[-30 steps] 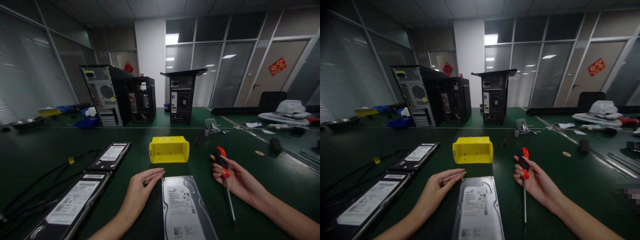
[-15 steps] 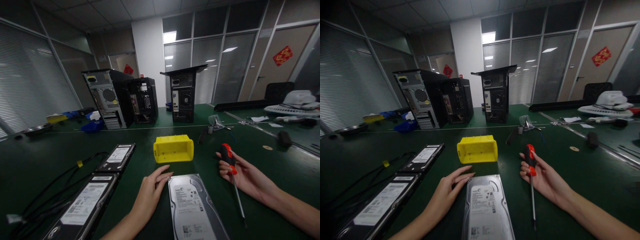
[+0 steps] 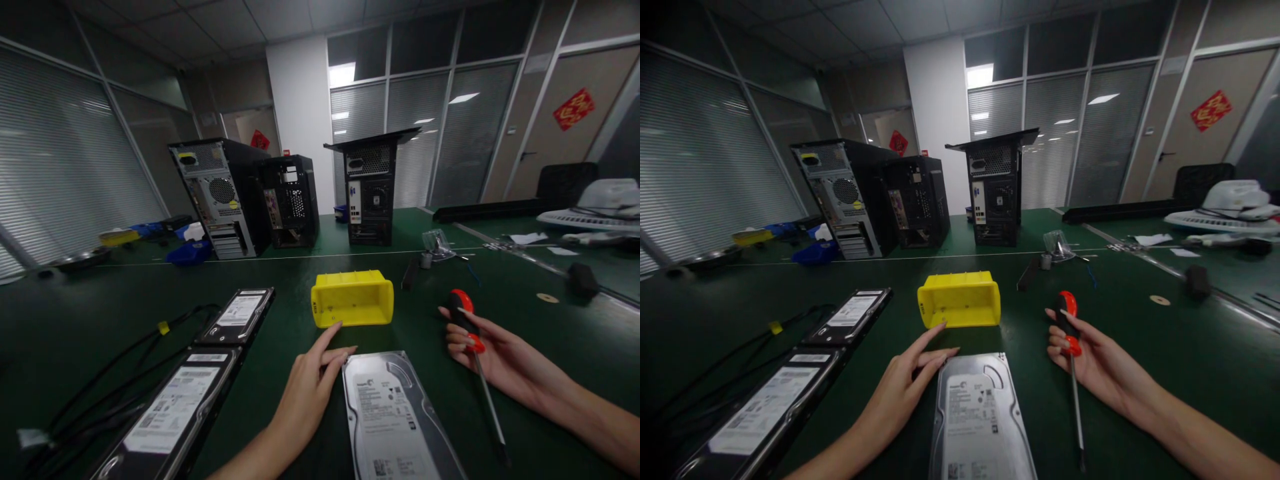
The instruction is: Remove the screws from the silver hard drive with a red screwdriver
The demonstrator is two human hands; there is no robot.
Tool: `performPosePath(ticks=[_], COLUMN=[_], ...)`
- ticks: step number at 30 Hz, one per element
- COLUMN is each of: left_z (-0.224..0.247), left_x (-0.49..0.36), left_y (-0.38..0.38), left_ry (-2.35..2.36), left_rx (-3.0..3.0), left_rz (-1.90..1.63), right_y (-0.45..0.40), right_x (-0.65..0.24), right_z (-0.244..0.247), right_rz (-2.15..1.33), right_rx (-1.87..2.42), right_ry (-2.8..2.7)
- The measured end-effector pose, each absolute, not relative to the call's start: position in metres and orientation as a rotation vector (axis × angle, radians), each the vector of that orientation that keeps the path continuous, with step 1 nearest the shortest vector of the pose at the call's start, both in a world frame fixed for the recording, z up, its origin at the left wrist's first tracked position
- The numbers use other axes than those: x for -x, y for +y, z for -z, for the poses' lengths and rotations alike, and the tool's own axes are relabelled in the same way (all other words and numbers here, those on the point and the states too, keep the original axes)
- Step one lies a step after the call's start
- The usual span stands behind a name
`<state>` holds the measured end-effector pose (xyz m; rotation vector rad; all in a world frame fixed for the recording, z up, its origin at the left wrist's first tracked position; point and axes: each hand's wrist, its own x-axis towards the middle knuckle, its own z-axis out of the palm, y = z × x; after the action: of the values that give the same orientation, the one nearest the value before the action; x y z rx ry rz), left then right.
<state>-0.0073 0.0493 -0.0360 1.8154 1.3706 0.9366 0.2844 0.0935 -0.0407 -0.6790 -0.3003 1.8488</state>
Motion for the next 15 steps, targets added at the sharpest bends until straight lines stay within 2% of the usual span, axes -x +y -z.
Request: performPosePath(ticks=[15], left_z=[0.0316], left_x=[0.0097], left_y=[0.0482], left_ry=[1.324], left_rx=[-1.742], left_rz=[-0.986], right_y=[0.0933], right_x=[-0.2896], right_z=[0.0447], right_rz=[-1.868], right_rx=[0.647], right_ry=[-0.310])
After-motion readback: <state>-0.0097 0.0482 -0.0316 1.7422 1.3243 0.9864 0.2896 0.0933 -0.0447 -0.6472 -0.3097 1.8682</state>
